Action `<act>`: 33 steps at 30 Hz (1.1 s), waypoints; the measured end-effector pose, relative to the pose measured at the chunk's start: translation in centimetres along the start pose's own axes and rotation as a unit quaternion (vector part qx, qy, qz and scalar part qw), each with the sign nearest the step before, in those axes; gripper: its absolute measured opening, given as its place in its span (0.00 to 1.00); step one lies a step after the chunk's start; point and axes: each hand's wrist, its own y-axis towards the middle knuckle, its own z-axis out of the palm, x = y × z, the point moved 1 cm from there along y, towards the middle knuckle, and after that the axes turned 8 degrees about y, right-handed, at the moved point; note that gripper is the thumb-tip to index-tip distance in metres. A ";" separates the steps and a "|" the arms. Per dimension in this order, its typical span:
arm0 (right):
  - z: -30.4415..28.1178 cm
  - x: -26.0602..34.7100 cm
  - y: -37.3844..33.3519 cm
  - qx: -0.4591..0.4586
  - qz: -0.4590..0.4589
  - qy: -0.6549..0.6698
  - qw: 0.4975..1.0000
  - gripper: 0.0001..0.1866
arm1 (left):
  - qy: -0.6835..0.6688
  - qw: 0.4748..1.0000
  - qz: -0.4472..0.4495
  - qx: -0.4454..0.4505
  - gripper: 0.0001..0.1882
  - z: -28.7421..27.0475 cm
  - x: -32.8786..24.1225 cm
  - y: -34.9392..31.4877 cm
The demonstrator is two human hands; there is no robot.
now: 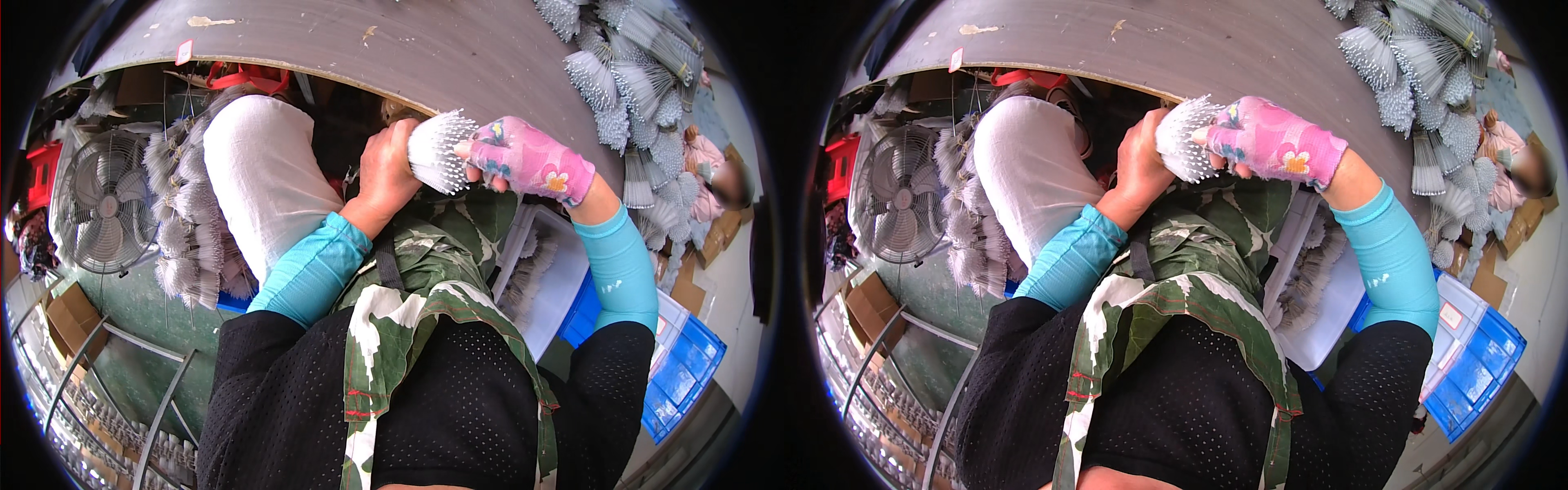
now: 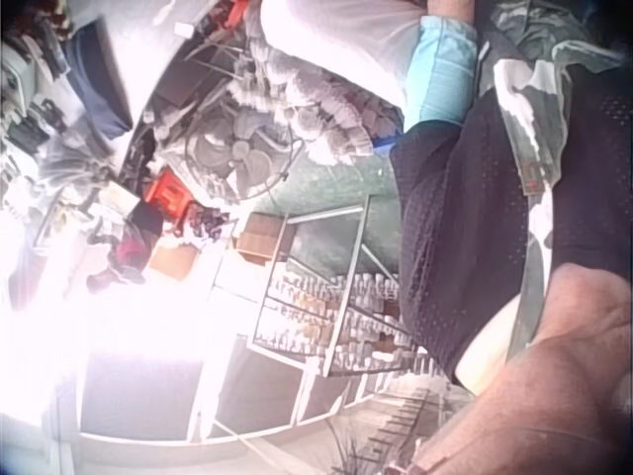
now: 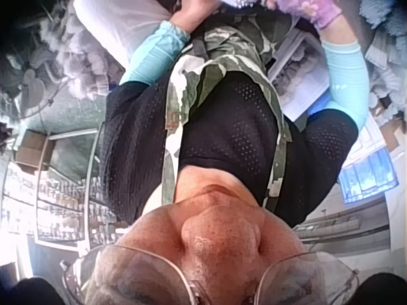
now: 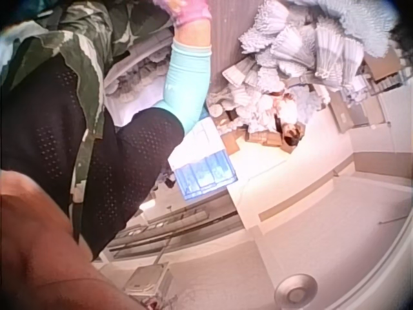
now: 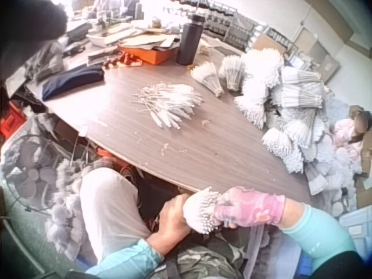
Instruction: Assembling and inspecting shuttlecock components in a factory setting.
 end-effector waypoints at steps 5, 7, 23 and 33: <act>-0.9 -1.0 -0.6 -0.003 0.002 0.064 0.998 0.21 | -0.014 1.000 -0.015 0.009 0.22 0.2 0.2 -0.2; -1.2 -0.6 -1.4 -0.001 0.023 0.036 0.999 0.22 | -0.025 0.999 -0.021 0.011 0.22 0.4 0.2 -0.2; -0.3 0.8 0.1 0.013 -0.018 -0.060 0.998 0.22 | -0.050 0.997 -0.051 0.037 0.24 0.6 0.4 -0.4; -0.1 1.0 0.4 0.010 0.008 -0.034 0.999 0.22 | -0.016 0.999 -0.029 0.026 0.22 0.3 0.3 -0.4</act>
